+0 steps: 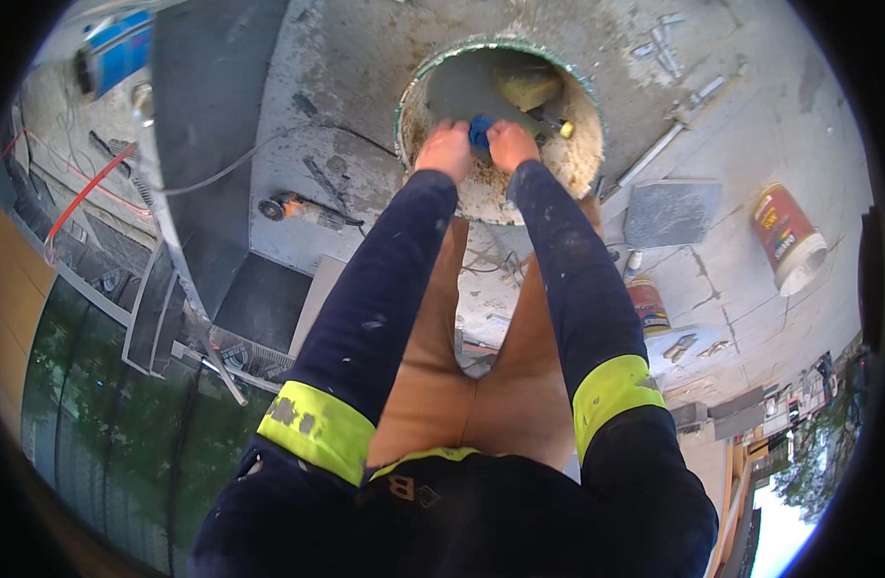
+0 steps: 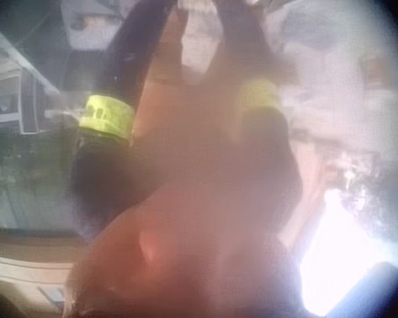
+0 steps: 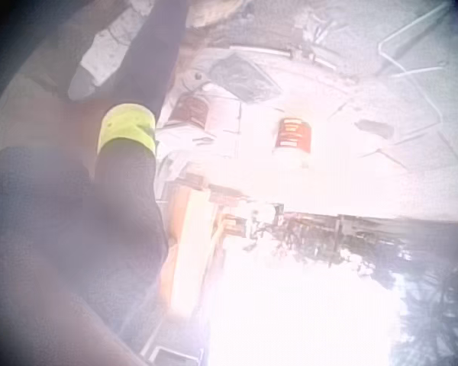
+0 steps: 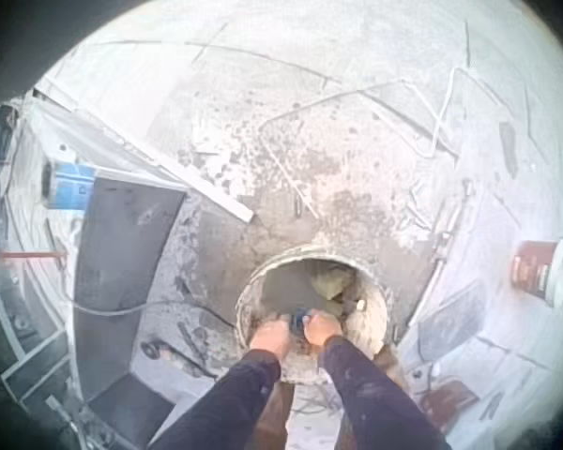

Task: The person uses an angle grinder to smooth the edges of a stone tile, then hands the tile to a coworker. Afterward, the person cleans their hands with a blue cloth and a liquid from a bottle.

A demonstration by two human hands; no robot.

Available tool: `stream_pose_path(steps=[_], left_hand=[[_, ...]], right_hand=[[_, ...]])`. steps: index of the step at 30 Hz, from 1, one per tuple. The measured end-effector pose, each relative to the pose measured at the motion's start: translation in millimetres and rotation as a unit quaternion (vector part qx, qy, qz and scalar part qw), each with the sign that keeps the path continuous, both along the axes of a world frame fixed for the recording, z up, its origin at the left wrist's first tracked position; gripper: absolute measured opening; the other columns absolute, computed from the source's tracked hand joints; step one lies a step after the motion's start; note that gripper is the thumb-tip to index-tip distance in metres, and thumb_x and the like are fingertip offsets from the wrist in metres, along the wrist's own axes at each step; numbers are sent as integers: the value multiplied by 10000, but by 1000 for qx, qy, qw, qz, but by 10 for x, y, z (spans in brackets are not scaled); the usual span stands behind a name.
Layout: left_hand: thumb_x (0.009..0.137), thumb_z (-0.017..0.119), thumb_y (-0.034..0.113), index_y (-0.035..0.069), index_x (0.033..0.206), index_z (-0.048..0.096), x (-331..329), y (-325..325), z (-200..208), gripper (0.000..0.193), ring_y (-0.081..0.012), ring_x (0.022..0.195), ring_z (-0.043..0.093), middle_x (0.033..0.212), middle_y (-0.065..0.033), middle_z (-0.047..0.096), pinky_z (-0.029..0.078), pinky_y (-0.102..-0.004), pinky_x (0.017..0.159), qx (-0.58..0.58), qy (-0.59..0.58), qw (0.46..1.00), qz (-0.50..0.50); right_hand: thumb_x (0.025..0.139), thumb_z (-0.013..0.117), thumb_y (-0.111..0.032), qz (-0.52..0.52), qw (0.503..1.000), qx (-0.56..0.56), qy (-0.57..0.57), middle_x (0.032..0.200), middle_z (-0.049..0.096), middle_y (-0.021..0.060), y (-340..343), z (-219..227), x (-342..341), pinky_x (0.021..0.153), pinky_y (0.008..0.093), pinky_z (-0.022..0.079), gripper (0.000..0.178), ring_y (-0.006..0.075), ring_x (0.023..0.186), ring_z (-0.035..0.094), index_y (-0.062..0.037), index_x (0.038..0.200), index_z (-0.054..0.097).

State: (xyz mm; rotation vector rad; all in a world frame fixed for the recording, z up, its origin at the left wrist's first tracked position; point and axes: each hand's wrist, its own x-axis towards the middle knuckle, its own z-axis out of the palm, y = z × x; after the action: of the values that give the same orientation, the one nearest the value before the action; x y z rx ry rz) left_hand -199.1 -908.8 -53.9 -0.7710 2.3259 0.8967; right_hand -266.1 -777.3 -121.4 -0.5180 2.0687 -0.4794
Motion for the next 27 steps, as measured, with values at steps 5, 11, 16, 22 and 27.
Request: stream_pose_path(steps=[5, 11, 16, 22, 27], left_hand=[[796, 486, 113, 35, 973, 671, -250, 133, -1142, 268, -326, 1005, 590, 1052, -178, 620, 464, -398, 860, 3, -161, 986, -42], [808, 491, 220, 18, 910, 690, -40, 172, -1705, 301, -348, 976, 614, 1032, -164, 658, 469, -419, 846, 49, -155, 980, -115], [857, 583, 277, -15, 937, 647, 314, 119, -1622, 310, -330, 944, 611, 995, -182, 658, 469, -364, 827, 134, -46, 916, 376], [861, 504, 272, 15, 1099, 600, -65, -225, -1037, 363, -337, 1068, 572, 1138, -185, 606, 463, -379, 882, 162, -153, 914, 340], [806, 489, 151, 60, 1086, 614, -235, -133, -865, 320, -359, 1040, 584, 1085, -223, 613, 460, -432, 921, -15, -175, 952, -251]], right_hand=[[812, 516, -197, -7, 995, 97, -18, 865, 660, 195, 108, -1447, 206, 832, 431, 469, 225, 380, 869, 616, -36, 799, 674], [813, 500, -183, -49, 993, 107, 16, 889, 639, 243, -30, -1293, 283, 766, 475, 472, 224, 403, 862, 609, -23, 815, 657], [858, 457, -168, -282, 957, -40, -48, 873, 624, 260, -516, 115, 339, 757, 487, 470, 246, 437, 836, 592, -10, 808, 638], [865, 479, -230, -214, 961, -176, -29, 935, 633, 226, -323, 854, 48, 748, 486, 479, 237, 427, 830, 596, -75, 841, 657], [903, 444, -410, -81, 994, -52, 51, 913, 646, 222, -796, -623, -527, 776, 453, 485, 429, 402, 875, 607, -45, 917, 667]])
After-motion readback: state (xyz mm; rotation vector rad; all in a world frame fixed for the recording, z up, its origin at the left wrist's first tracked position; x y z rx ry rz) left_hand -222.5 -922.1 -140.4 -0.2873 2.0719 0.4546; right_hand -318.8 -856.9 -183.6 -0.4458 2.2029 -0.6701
